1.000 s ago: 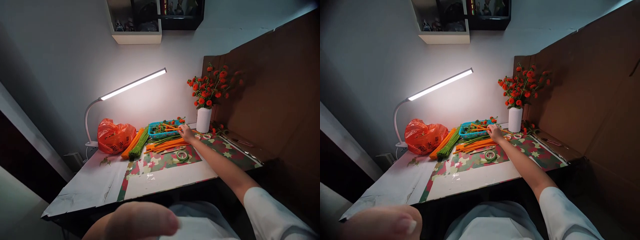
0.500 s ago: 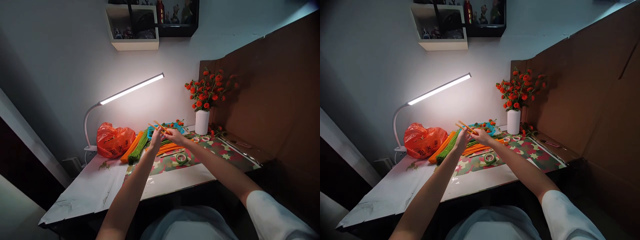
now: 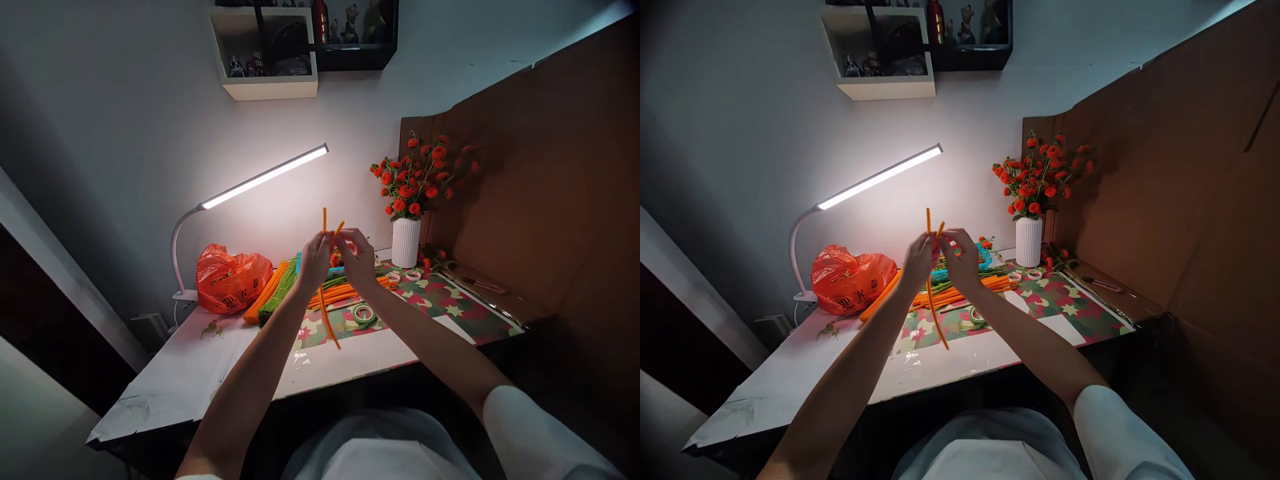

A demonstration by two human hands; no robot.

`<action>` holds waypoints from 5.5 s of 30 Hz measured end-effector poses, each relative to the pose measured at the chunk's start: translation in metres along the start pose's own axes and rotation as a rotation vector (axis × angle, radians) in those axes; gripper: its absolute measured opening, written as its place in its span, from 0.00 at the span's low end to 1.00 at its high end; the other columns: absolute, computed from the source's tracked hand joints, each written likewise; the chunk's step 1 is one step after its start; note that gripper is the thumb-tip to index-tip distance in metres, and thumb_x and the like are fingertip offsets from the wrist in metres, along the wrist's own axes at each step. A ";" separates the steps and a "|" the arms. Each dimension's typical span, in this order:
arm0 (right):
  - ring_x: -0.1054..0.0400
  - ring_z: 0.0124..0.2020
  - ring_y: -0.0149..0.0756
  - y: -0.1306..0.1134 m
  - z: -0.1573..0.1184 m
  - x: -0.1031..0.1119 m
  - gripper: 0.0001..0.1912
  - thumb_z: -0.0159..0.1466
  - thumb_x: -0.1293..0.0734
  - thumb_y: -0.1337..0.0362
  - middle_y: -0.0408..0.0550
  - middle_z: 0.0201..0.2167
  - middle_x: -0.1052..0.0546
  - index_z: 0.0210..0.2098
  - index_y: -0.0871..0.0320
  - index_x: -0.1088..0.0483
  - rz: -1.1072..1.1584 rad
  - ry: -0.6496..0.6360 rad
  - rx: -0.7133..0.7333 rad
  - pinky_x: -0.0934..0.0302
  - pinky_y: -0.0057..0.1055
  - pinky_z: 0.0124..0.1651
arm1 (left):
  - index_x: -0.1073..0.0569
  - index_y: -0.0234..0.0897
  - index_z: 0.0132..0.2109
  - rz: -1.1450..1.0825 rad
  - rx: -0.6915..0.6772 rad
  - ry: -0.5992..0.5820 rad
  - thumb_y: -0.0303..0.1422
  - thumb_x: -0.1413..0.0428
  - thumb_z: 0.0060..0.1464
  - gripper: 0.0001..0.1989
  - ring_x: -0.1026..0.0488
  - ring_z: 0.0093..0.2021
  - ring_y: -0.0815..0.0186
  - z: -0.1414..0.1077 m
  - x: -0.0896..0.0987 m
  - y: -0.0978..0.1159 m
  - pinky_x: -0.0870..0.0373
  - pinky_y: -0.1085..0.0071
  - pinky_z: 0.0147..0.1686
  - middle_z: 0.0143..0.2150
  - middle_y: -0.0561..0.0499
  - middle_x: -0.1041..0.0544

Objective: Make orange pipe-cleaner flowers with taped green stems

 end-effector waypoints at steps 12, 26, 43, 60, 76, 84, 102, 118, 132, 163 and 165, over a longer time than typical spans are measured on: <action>0.41 0.24 0.28 0.005 0.046 0.069 0.13 0.66 0.41 0.53 0.40 0.23 0.35 0.38 0.55 0.34 -0.179 -0.076 0.089 0.45 0.27 0.30 | 0.29 0.37 0.39 0.928 -0.334 -0.016 0.28 0.51 0.57 0.06 0.42 0.21 0.71 0.014 0.079 0.040 0.42 0.75 0.25 0.26 0.54 0.32; 0.38 0.26 0.31 0.111 -0.086 0.075 0.10 0.51 0.28 0.59 0.45 0.26 0.27 0.29 0.58 0.27 -0.779 -1.195 -0.487 0.54 0.25 0.25 | 0.28 0.39 0.43 1.005 0.011 -0.649 0.28 0.55 0.59 0.12 0.25 0.39 0.63 -0.082 0.039 -0.107 0.33 0.72 0.34 0.39 0.47 0.22; 0.38 0.25 0.31 0.104 -0.118 0.016 0.09 0.66 0.44 0.64 0.42 0.24 0.31 0.31 0.56 0.36 -0.381 -0.563 -0.272 0.51 0.26 0.30 | 0.26 0.33 0.39 0.241 0.234 -0.214 0.39 0.46 0.51 0.14 0.30 0.21 0.72 -0.099 0.027 -0.132 0.33 0.76 0.20 0.31 0.49 0.23; 0.38 0.25 0.31 0.105 -0.119 0.019 0.09 0.65 0.44 0.64 0.40 0.22 0.32 0.31 0.57 0.36 -0.361 -0.542 -0.307 0.51 0.26 0.30 | 0.24 0.34 0.31 0.343 0.137 -0.218 0.46 0.43 0.49 0.17 0.35 0.21 0.72 -0.096 0.029 -0.116 0.39 0.77 0.20 0.27 0.50 0.24; 0.40 0.25 0.30 0.107 -0.122 0.016 0.16 0.66 0.46 0.58 0.40 0.20 0.35 0.25 0.57 0.39 -0.131 -0.586 -0.395 0.47 0.27 0.32 | 0.26 0.34 0.32 0.317 0.083 -0.267 0.42 0.44 0.52 0.14 0.36 0.22 0.73 -0.099 0.026 -0.116 0.39 0.78 0.21 0.26 0.52 0.27; 0.47 0.22 0.27 0.115 -0.123 0.011 0.23 0.59 0.39 0.44 0.39 0.19 0.39 0.23 0.58 0.38 0.243 -0.653 -0.614 0.51 0.26 0.26 | 0.27 0.34 0.31 0.292 0.065 -0.361 0.39 0.44 0.53 0.11 0.34 0.26 0.72 -0.099 0.023 -0.114 0.38 0.77 0.24 0.28 0.51 0.26; 0.36 0.26 0.30 0.113 -0.118 0.020 0.12 0.55 0.32 0.55 0.45 0.26 0.26 0.28 0.60 0.28 -0.076 -0.659 -0.556 0.46 0.26 0.29 | 0.24 0.36 0.30 0.525 -0.082 -0.506 0.34 0.45 0.53 0.08 0.34 0.26 0.70 -0.095 0.025 -0.100 0.39 0.74 0.28 0.26 0.51 0.26; 0.33 0.30 0.36 0.092 -0.116 0.013 0.10 0.62 0.38 0.62 0.50 0.27 0.24 0.30 0.58 0.27 -0.654 -0.643 -0.041 0.49 0.29 0.33 | 0.27 0.37 0.27 0.701 -0.159 -0.406 0.32 0.47 0.53 0.09 0.35 0.24 0.70 -0.097 0.026 -0.097 0.42 0.75 0.25 0.24 0.51 0.28; 0.36 0.29 0.31 0.106 -0.113 0.020 0.12 0.61 0.38 0.57 0.43 0.25 0.28 0.28 0.59 0.30 -0.066 -0.644 -0.475 0.43 0.27 0.35 | 0.24 0.40 0.34 0.929 -0.520 -0.472 0.33 0.54 0.62 0.14 0.33 0.28 0.68 -0.107 0.017 -0.092 0.42 0.73 0.28 0.28 0.48 0.28; 0.35 0.36 0.34 0.102 -0.114 0.026 0.07 0.63 0.36 0.66 0.45 0.31 0.25 0.29 0.58 0.30 -0.451 -0.622 -0.275 0.52 0.35 0.43 | 0.24 0.39 0.36 0.700 -0.219 -0.390 0.33 0.45 0.54 0.06 0.30 0.28 0.71 -0.105 0.023 -0.106 0.35 0.75 0.29 0.35 0.50 0.22; 0.35 0.35 0.34 0.104 -0.114 0.026 0.07 0.63 0.36 0.64 0.45 0.32 0.25 0.29 0.58 0.30 -0.409 -0.613 -0.317 0.50 0.34 0.42 | 0.24 0.39 0.36 0.796 -0.335 -0.400 0.31 0.49 0.58 0.09 0.30 0.26 0.73 -0.107 0.022 -0.103 0.36 0.76 0.27 0.34 0.50 0.22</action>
Point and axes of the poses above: each hand's wrist, its own z-axis towards the middle knuckle, its own x-axis out of the back of the hand, y = z × x, the point moved 4 cm from there along z, towards the middle knuckle
